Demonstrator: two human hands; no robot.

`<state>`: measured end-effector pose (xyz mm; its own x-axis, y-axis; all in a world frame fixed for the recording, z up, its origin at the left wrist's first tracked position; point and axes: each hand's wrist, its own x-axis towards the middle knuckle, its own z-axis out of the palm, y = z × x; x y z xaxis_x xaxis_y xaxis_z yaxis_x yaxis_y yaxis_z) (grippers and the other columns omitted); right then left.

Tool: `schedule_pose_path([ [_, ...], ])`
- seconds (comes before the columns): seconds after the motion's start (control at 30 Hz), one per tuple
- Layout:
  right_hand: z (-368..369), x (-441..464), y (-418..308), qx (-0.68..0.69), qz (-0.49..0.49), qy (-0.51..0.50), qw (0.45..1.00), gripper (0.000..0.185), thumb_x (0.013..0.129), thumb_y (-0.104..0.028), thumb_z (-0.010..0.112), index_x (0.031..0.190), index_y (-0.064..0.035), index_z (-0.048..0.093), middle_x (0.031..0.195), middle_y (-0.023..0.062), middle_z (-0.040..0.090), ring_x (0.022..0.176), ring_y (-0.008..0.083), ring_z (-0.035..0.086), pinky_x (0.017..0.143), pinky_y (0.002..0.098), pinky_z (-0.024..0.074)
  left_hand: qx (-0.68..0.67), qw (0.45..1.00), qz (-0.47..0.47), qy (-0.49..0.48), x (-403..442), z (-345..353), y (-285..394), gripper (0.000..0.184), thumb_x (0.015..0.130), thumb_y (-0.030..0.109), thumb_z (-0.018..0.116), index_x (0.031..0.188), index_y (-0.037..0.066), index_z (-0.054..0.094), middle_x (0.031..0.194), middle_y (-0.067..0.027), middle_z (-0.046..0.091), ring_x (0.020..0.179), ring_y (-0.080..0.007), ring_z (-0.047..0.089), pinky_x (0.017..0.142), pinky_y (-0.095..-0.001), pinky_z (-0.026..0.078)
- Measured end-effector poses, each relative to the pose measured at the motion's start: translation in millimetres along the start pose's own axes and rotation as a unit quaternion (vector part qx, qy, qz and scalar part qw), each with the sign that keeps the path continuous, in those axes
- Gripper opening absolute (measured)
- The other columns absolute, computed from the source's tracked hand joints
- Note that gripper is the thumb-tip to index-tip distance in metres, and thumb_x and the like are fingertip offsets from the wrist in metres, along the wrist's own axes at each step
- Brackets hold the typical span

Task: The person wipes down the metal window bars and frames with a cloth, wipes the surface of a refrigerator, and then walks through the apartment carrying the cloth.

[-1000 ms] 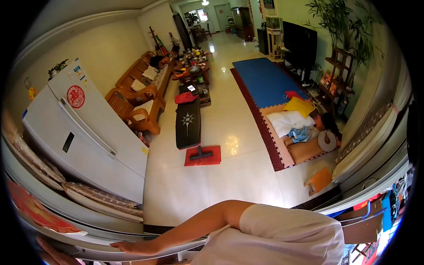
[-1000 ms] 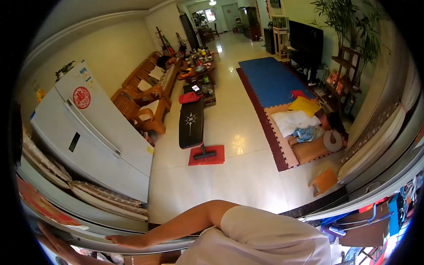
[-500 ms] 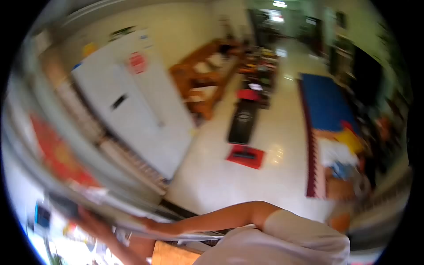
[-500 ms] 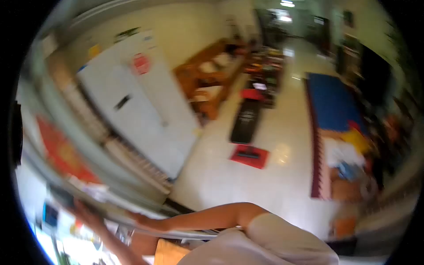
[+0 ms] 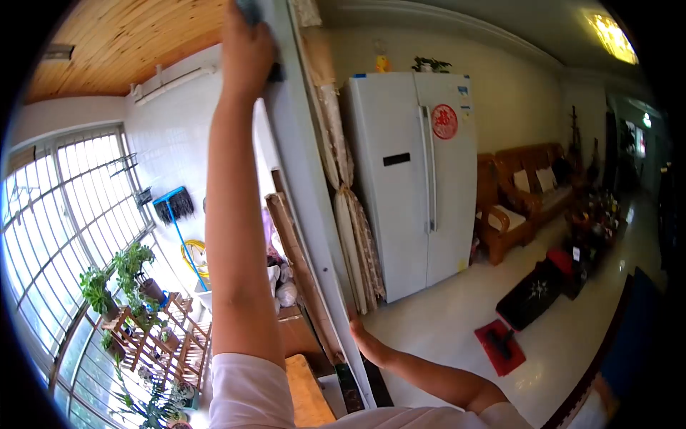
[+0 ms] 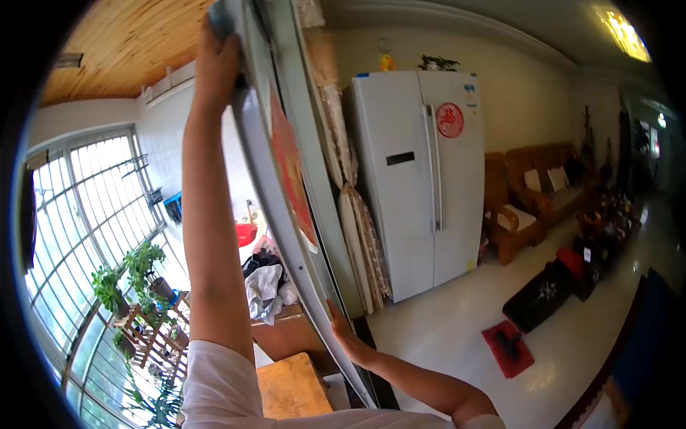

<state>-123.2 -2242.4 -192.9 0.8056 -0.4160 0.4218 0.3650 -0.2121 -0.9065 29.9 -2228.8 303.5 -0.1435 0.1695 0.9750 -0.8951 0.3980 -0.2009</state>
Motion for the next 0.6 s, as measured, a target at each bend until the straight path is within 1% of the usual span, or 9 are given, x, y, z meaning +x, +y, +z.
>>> schedule_pose_path([
  [0.03, 0.0, 2.0, 2.5, -0.01, -0.023, -0.009, 1.0, 0.086, 0.096, -0.062, 0.027, 0.15, -0.0005, -0.001, 0.158, 0.0151, 0.003, 0.146, 0.0248, -0.001, 0.117, 0.0356, 0.0025, 0.007, 1.0, 0.006, -0.019, -1.8, -2.7, 2.6, 0.058, 0.091, 0.011, 0.051, 0.143, -0.001, 0.028, 0.13, -0.0225, 0.05, 0.118, -0.031, 0.05, 0.101, -0.036, 0.038],
  [0.07, 0.1, 3.6, 5.5, -0.019, -0.045, -0.014, 0.999, 0.086, 0.096, -0.062, 0.027, 0.15, -0.0006, 0.0, 0.158, 0.0153, 0.003, 0.146, 0.0251, -0.001, 0.117, 0.0354, 0.0023, 0.07, 0.994, 0.079, 0.041, -5.6, 6.9, -15.4, 0.057, 0.09, 0.007, 0.049, 0.143, -0.002, 0.029, 0.13, -0.0217, 0.051, 0.117, -0.0285, 0.05, 0.1, -0.0354, 0.038],
  [0.1, 4.3, 7.8, 7.1, 0.0, -0.071, -0.007, 0.997, 0.084, 0.097, -0.06, 0.027, 0.151, -0.0008, 0.001, 0.157, 0.016, 0.004, 0.146, 0.0255, 0.0, 0.117, 0.0357, 0.0025, 0.036, 0.999, 0.021, -0.001, -11.3, -2.9, -7.3, 0.059, 0.089, 0.011, 0.05, 0.141, -0.007, 0.029, 0.139, -0.0312, 0.04, 0.13, -0.0412, 0.04, 0.108, -0.04, 0.032],
  [0.27, 2.8, 11.1, 10.5, -0.043, -0.091, -0.005, 0.995, 0.079, 0.099, -0.055, 0.026, 0.15, 0.0019, 0.006, 0.156, 0.0181, 0.012, 0.145, 0.0273, 0.008, 0.117, 0.0369, 0.0069, 0.055, 0.998, -0.035, -0.026, -86.2, -17.4, 47.4, 0.054, 0.094, 0.012, 0.048, 0.144, 0.002, 0.03, 0.132, -0.026, 0.049, 0.121, -0.0335, 0.051, 0.101, -0.036, 0.038],
  [0.37, 4.6, 16.2, 12.7, -0.054, -0.084, -0.001, 0.995, 0.076, 0.1, -0.053, 0.026, 0.149, 0.003, 0.011, 0.154, 0.0197, 0.017, 0.144, 0.0299, 0.013, 0.117, 0.0382, 0.0094, 0.109, 0.986, -0.123, -0.038, -144.2, -26.2, 74.5, 0.054, 0.097, 0.012, 0.046, 0.147, 0.003, 0.025, 0.137, -0.0264, 0.045, 0.125, -0.0358, 0.047, 0.103, -0.0388, 0.036],
  [0.47, 8.3, 16.4, 4.3, -0.053, -0.111, 0.016, 0.992, 0.075, 0.1, -0.053, 0.026, 0.148, 0.0037, 0.014, 0.152, 0.0214, 0.022, 0.142, 0.0319, 0.018, 0.116, 0.039, 0.0123, 0.185, 0.977, -0.095, -0.047, -210.0, -34.2, 100.9, 0.053, 0.097, 0.009, 0.045, 0.146, 0.001, 0.026, 0.142, -0.0263, 0.039, 0.131, -0.0379, 0.041, 0.107, -0.0406, 0.031],
  [0.5, 9.1, 20.5, 12.5, -0.071, -0.147, 0.021, 0.986, 0.073, 0.101, -0.05, 0.028, 0.148, 0.0039, 0.015, 0.151, 0.0222, 0.022, 0.142, 0.0325, 0.02, 0.115, 0.0396, 0.014, 0.199, 0.97, -0.136, -0.042, -229.7, -35.6, 112.8, 0.054, 0.097, 0.007, 0.046, 0.146, -0.001, 0.026, 0.141, -0.0249, 0.042, 0.13, -0.0356, 0.043, 0.106, -0.0403, 0.033],
  [0.57, 6.1, 20.2, 9.5, -0.06, -0.125, -0.005, 0.99, 0.073, 0.101, -0.049, 0.028, 0.149, 0.0038, 0.011, 0.154, 0.0211, 0.015, 0.144, 0.0309, 0.013, 0.116, 0.0389, 0.0103, 0.148, 0.957, -0.249, -0.01, -264.3, -37.9, 138.5, 0.05, 0.099, 0.015, 0.046, 0.145, 0.002, 0.032, 0.145, -0.0195, 0.04, 0.131, -0.03, 0.043, 0.105, -0.0391, 0.036],
  [0.6, 5.3, 20.7, 8.6, -0.051, -0.107, -0.035, 0.992, 0.074, 0.101, -0.048, 0.028, 0.149, 0.0036, 0.007, 0.157, 0.02, 0.007, 0.146, 0.0292, 0.006, 0.117, 0.0382, 0.0066, 0.141, 0.959, -0.242, 0.037, -282.1, -38.2, 151.1, 0.05, 0.099, 0.016, 0.047, 0.144, 0.001, 0.033, 0.144, -0.0193, 0.041, 0.128, -0.0302, 0.045, 0.102, -0.0387, 0.039],
])
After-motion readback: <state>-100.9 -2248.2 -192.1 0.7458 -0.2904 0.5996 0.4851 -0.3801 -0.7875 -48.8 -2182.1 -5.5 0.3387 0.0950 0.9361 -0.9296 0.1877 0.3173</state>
